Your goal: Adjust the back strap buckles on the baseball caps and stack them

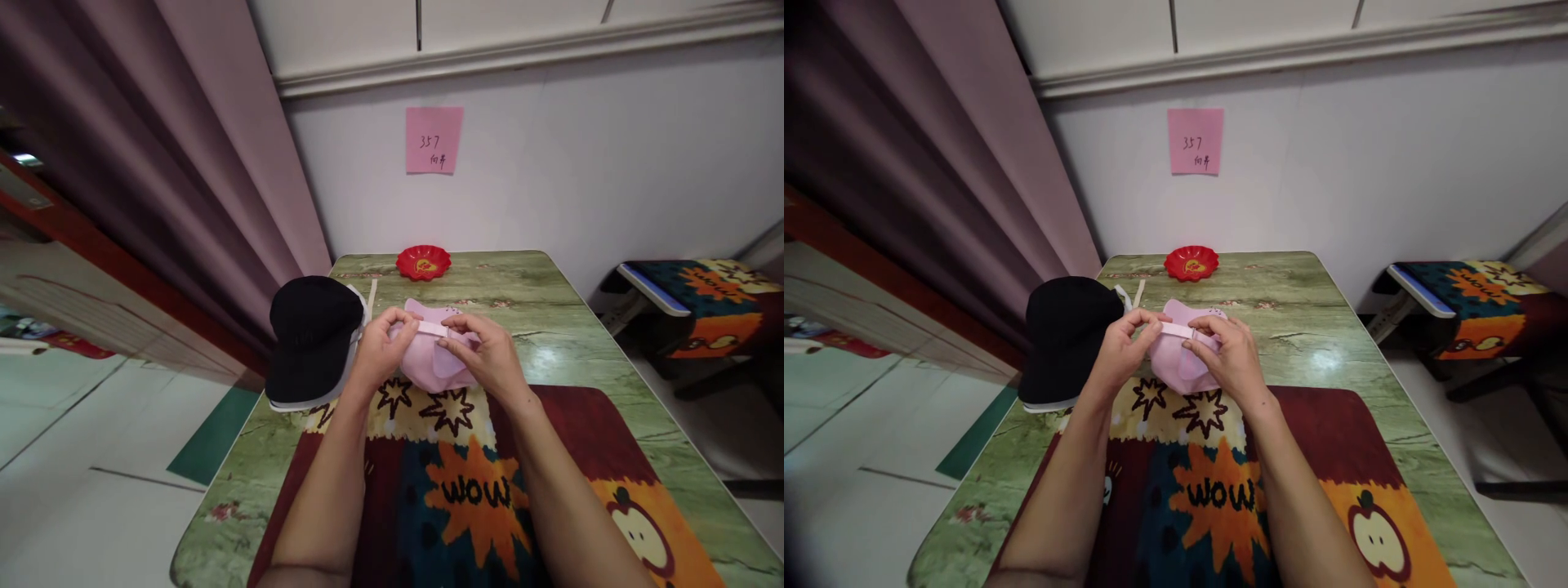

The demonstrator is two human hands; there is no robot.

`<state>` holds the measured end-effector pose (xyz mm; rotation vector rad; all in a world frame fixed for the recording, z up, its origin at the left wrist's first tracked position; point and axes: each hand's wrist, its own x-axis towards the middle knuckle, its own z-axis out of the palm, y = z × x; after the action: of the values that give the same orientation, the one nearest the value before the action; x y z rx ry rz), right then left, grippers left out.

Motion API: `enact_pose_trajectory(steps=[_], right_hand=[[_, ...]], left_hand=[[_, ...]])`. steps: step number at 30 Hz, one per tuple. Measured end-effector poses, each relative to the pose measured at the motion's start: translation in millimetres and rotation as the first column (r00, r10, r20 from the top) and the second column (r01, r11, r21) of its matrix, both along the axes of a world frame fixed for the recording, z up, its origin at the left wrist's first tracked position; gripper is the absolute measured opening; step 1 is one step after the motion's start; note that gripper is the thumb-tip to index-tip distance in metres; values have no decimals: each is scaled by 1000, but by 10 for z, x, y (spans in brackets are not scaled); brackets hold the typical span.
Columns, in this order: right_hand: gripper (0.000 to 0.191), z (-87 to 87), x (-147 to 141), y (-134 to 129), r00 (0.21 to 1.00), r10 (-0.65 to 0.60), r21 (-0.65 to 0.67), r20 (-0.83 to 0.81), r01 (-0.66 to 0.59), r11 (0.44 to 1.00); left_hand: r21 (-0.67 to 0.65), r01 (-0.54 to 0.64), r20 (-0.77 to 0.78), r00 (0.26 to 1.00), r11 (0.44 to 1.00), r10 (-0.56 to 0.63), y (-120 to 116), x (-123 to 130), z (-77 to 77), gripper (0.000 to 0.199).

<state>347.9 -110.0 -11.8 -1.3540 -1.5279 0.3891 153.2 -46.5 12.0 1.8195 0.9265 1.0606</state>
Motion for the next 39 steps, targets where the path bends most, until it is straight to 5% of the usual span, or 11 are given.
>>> enact_pose_trajectory(steps=[4, 7, 10, 13, 16, 20, 25, 32, 39], right_hand=[[21, -13, 15, -1, 998, 0, -27, -58, -1, 1000], [26, -20, 7, -3, 997, 13, -46, -70, -16, 999], [42, -17, 24, -10, 996, 71, -84, -46, -74, 994], [49, -7, 96, -25, 996, 77, -146, 49, -70, 987], [31, 7, 183, -40, 994, 57, -192, 91, -39, 981], [19, 1, 208, -40, 999, 35, -135, 15, -32, 990], [20, -50, 133, -11, 1000, 10, -53, 14, -9, 999], [32, 1, 102, -27, 998, 42, 23, 43, -43, 999], [22, 74, -36, -54, 996, 77, 150, -35, -71, 986]], left_hand=[[16, 165, -213, 964, 986, -158, 45, -82, -23, 56], [117, 136, -436, 897, 984, -72, 53, -91, -32, 31], [185, 111, -503, 864, 976, -3, 42, -59, -31, 7], [199, 71, -479, 877, 977, 33, 32, -29, -31, 7], [201, 29, -441, 895, 979, 64, 30, -12, -36, 9], [215, 58, -323, 946, 975, 15, 18, 44, -52, 25], [270, 1, -184, 982, 963, 50, -4, 135, -106, 14], [327, 1, -212, 975, 945, 73, -33, 138, -84, 7], [381, 71, -266, 963, 922, 35, -147, 229, -32, 7]])
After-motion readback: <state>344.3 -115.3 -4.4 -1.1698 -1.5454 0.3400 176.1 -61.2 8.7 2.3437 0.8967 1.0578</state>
